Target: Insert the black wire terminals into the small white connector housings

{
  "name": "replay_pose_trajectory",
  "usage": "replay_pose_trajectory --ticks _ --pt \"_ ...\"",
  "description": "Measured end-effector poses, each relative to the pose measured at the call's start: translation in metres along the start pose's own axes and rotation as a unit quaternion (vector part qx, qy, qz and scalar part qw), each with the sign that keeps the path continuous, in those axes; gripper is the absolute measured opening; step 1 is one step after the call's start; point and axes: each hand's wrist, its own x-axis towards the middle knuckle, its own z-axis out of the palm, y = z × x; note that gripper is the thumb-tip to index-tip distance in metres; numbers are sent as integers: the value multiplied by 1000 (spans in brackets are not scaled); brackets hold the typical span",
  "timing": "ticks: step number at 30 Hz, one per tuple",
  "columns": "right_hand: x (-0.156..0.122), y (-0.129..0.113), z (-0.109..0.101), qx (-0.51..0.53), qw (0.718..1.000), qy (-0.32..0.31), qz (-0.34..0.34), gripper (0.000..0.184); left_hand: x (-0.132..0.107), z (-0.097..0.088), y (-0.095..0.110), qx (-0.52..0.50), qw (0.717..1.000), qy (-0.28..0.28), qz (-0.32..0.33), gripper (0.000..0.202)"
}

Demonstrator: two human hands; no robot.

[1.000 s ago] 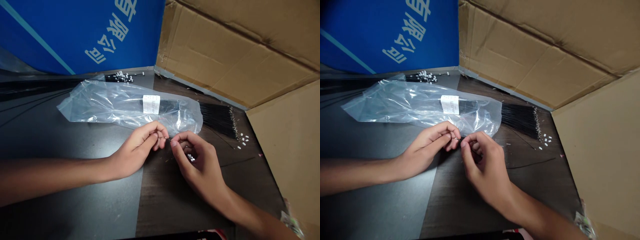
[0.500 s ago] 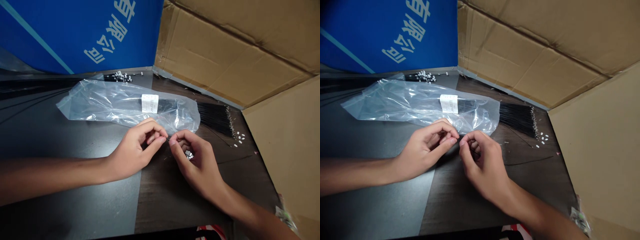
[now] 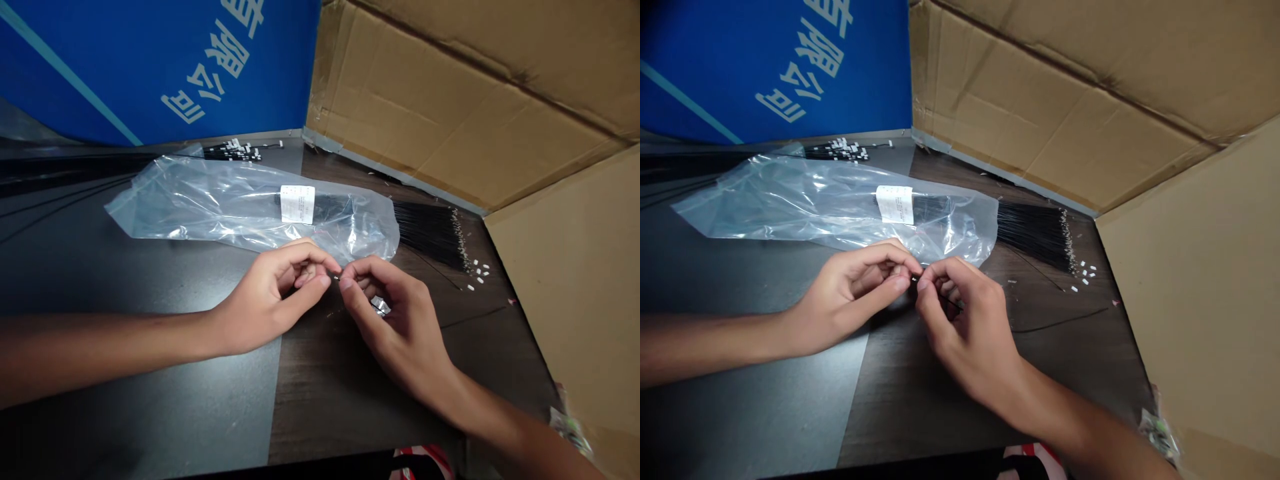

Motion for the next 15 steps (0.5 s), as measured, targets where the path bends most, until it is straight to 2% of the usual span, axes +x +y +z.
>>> replay_pose_trajectory --ticks 4,7,15 --pt "4 -2 -2 61 997 -28 36 25 3 -3 -3 26 999 -8 33 26" --pt "7 -3 -2 95 993 -43 52 29 6 -1 -8 32 999 0 33 31" --pt "6 -3 0 102 993 -8 57 29 7 5 -11 -70 997 3 25 14"
